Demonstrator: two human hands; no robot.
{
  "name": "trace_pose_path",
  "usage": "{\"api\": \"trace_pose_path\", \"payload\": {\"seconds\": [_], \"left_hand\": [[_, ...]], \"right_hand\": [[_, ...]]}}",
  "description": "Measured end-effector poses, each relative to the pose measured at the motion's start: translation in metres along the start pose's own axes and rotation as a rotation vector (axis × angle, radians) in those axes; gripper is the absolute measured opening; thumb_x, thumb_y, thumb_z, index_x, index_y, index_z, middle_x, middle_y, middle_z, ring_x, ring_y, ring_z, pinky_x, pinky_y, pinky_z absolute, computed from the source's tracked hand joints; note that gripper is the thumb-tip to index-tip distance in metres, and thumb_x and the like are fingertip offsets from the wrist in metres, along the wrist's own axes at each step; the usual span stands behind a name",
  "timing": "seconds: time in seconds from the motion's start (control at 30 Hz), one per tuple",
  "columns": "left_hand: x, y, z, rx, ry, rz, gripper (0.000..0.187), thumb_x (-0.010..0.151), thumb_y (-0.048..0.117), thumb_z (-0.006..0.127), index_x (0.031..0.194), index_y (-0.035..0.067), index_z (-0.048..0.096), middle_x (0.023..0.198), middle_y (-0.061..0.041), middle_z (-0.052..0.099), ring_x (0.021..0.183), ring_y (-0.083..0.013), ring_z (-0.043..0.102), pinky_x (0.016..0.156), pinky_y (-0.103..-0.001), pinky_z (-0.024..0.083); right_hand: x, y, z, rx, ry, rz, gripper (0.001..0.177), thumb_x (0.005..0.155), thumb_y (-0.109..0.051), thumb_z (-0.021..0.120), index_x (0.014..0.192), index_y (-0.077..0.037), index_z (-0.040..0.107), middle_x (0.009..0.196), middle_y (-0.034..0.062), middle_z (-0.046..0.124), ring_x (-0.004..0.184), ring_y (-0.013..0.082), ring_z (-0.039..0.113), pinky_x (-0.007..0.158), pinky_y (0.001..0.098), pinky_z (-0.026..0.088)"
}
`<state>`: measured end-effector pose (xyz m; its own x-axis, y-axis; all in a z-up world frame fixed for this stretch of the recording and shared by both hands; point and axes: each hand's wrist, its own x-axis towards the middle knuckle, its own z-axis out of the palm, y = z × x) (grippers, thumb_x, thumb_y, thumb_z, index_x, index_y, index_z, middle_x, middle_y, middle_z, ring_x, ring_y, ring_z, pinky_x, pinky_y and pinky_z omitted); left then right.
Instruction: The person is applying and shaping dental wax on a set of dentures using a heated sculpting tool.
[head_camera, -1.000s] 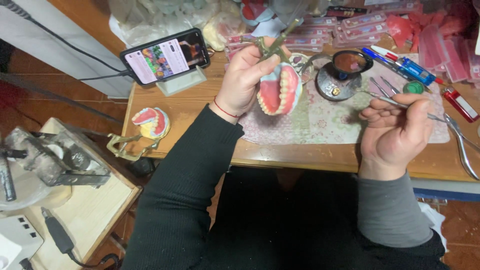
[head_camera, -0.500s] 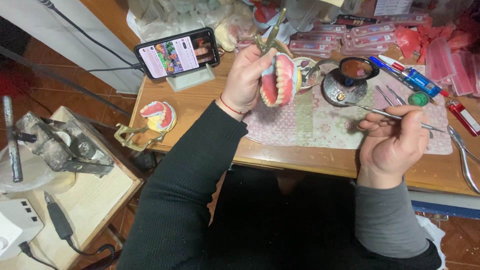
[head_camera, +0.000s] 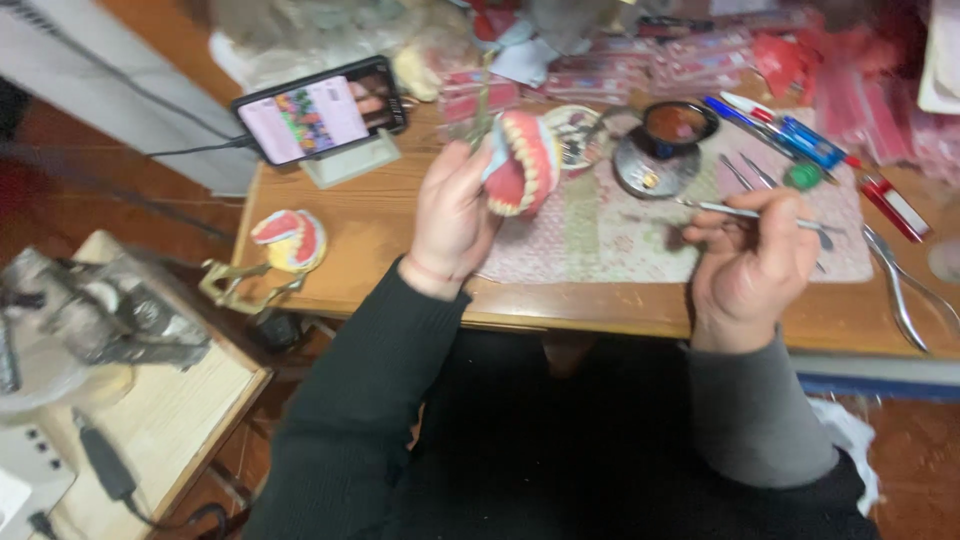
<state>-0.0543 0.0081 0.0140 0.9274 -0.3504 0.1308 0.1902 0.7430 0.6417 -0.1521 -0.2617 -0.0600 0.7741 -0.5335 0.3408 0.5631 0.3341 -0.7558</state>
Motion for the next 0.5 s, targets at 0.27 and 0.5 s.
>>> {"api": "trace_pose_path", "payload": {"seconds": [0.27,0.5], "left_hand": [[-0.041,-0.065,-0.023,-0.031,0.088,-0.148,0.033,0.111,0.027,0.053,0.115,-0.004,0.061,0.096,-0.017,0.073,0.074,-0.0235,0.070,0.064,-0.036,0.057],[-0.034,-0.072,-0.013,-0.010,0.096,-0.222,0.035,0.109,0.029,0.052,0.108,-0.003,0.064,0.089,-0.015,0.072,0.068,-0.0219,0.068,0.060,-0.034,0.055]], "right_hand": [[0.043,-0.027,0.013,-0.122,-0.061,0.043,0.030,0.121,-0.026,0.058,0.113,0.004,0.060,0.096,0.0189,0.071,0.080,0.0229,0.070,0.075,0.0319,0.060],[0.049,-0.021,0.016,-0.192,-0.074,0.090,0.029,0.121,-0.023,0.059,0.112,0.004,0.061,0.094,0.0175,0.071,0.077,0.0195,0.069,0.075,0.0295,0.060]]}}
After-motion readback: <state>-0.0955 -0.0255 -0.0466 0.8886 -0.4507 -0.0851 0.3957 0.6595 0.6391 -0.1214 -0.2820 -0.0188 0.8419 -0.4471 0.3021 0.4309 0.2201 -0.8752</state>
